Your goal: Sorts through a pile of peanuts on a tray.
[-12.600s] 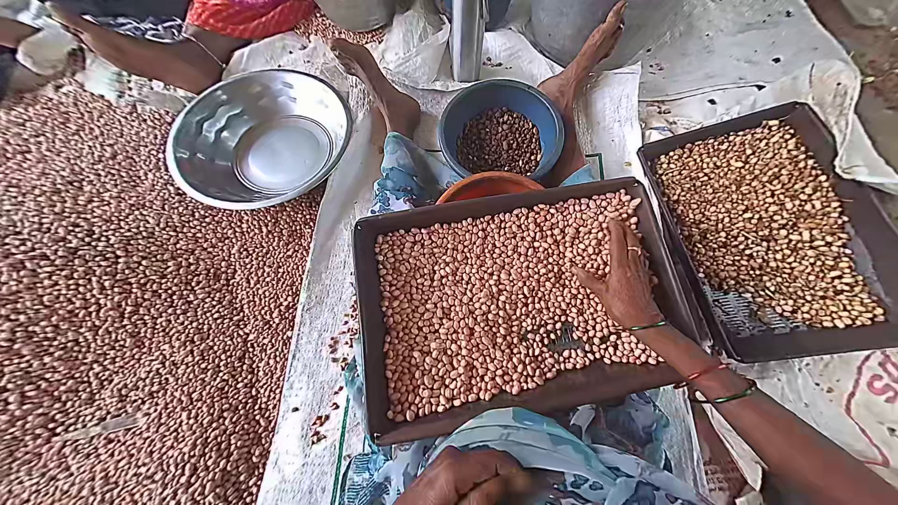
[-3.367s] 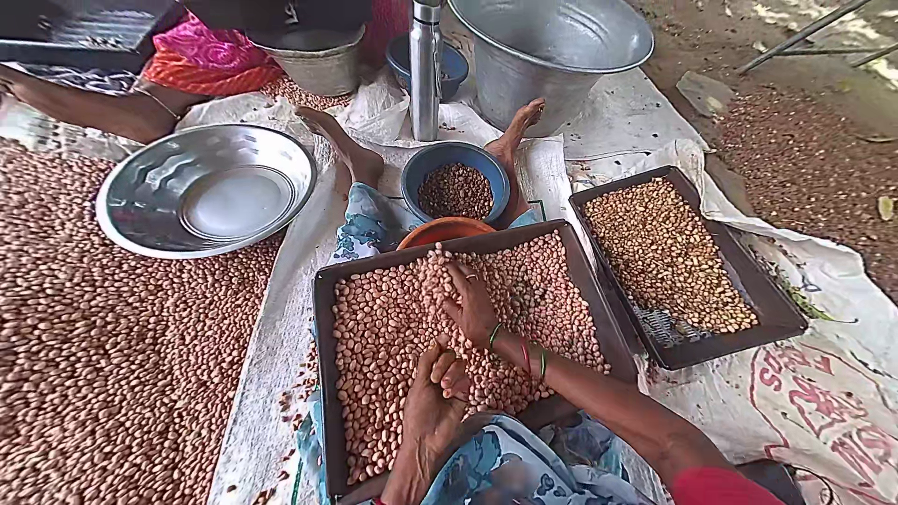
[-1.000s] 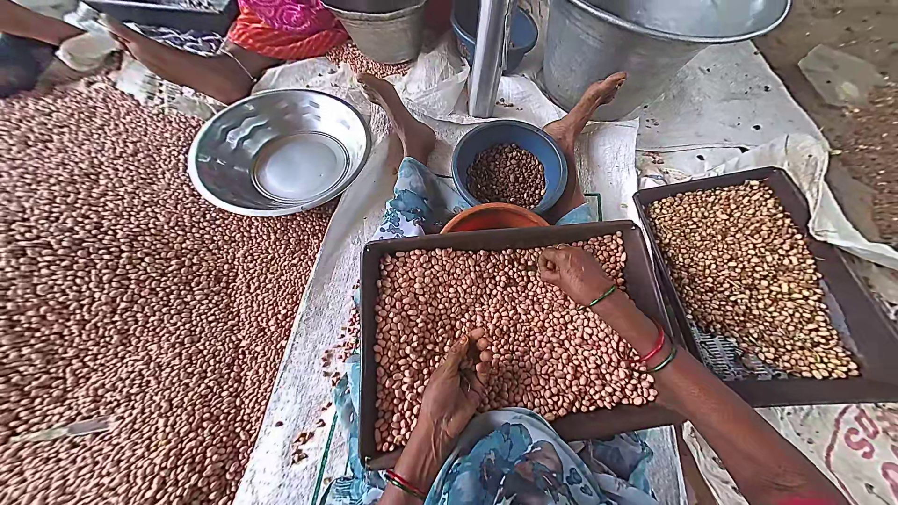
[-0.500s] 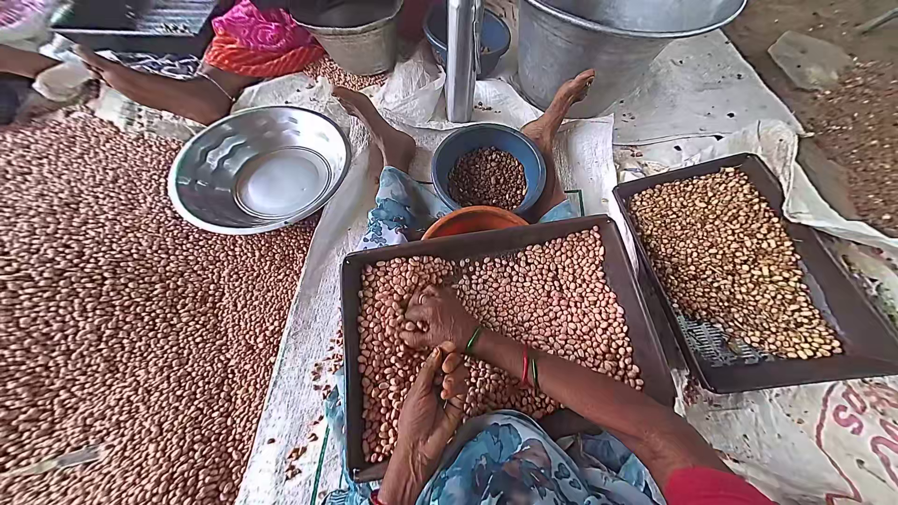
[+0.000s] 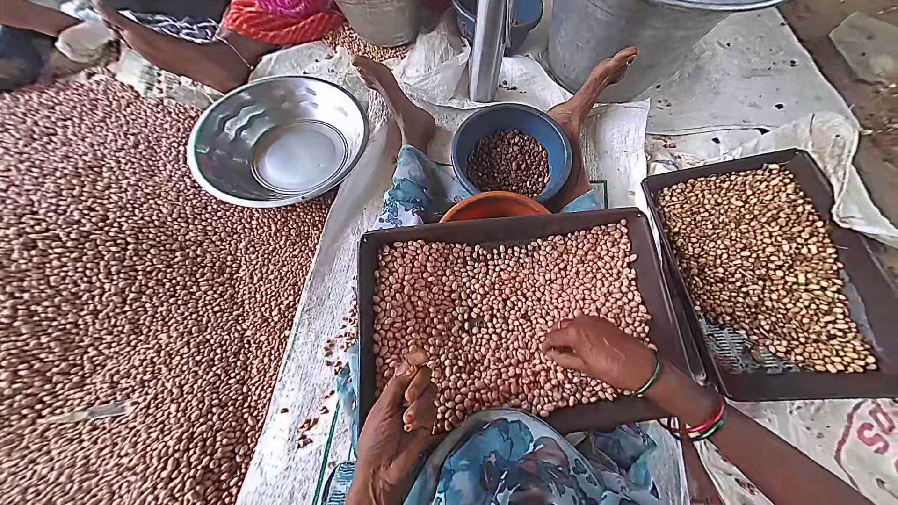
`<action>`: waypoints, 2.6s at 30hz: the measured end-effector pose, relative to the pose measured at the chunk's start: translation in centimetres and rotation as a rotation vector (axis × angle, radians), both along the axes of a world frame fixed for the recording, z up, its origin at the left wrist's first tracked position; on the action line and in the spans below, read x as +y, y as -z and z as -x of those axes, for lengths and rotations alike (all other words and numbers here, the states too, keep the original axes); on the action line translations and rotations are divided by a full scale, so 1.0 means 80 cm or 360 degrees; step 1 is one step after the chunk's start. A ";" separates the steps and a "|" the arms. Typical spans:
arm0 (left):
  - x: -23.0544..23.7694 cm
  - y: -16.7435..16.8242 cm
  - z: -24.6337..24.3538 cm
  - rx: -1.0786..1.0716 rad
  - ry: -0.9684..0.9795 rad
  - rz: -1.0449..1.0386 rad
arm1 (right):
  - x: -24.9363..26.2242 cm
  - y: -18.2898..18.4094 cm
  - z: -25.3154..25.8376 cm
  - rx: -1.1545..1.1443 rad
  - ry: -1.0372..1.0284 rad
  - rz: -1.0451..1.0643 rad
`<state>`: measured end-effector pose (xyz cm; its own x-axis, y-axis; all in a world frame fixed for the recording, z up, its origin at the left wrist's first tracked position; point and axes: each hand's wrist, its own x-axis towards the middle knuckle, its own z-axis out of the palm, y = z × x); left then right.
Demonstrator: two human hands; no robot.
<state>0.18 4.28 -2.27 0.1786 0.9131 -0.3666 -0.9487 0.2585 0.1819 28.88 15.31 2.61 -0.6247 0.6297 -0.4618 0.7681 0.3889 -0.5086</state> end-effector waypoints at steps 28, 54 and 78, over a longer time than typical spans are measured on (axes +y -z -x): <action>-0.001 -0.005 0.007 -0.0277 -0.0235 -0.0004 | 0.100 0.086 0.100 0.0323 0.0065 -0.1173; -0.027 -0.004 0.035 -0.0324 -0.0358 -0.0150 | -0.022 0.044 0.139 -0.0086 -0.0445 -0.0003; -0.032 -0.010 0.028 0.0208 -0.0045 -0.0311 | 0.037 0.003 -0.062 0.0119 0.0132 -0.0508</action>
<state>-2.08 1.73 -1.46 0.1144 0.9730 -0.2006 -0.9203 0.1798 0.3476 33.83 18.29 2.33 -0.5898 0.7853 -0.1880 0.7690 0.4752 -0.4276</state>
